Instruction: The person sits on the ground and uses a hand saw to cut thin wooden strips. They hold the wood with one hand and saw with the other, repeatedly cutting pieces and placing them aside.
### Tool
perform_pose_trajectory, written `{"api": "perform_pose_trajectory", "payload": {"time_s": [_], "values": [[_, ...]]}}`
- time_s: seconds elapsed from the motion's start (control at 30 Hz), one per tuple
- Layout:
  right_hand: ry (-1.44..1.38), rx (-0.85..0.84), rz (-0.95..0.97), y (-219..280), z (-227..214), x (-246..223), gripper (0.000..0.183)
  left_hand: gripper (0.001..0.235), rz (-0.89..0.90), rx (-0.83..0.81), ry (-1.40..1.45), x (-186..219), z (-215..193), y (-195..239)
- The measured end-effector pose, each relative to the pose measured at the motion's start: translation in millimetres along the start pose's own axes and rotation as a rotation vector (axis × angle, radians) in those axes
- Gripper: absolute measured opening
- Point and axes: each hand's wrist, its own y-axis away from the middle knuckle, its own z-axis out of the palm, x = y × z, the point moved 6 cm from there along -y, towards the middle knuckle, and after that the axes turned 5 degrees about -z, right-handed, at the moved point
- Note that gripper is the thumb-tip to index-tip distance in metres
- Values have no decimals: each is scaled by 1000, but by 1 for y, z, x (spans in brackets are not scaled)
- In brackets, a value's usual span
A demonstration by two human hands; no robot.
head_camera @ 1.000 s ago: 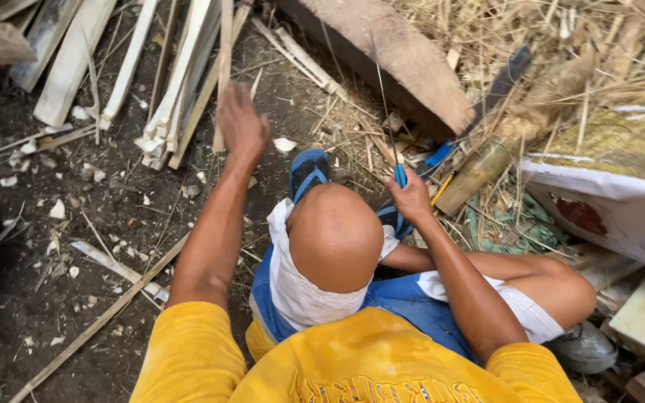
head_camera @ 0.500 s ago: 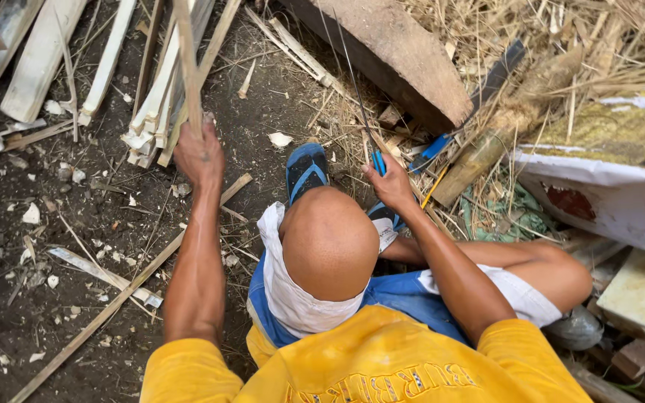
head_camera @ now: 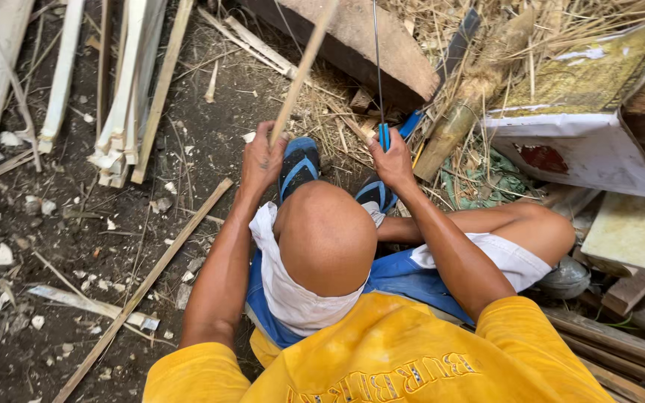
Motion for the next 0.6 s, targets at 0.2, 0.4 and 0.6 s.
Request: {"api": "perform_pose_trajectory", "payload": {"time_s": [0.2,0.4,0.6], "values": [[-35,7,134,4,-17,0,31,31,-179,-118,-178,-16,33,-3],[58,26,96,-4,-20,13,35,32,-29,80,-185,9,-8,15],[83,237,-299,4,-25,-1,35,34,-35,-156,35,22,5,0]]}}
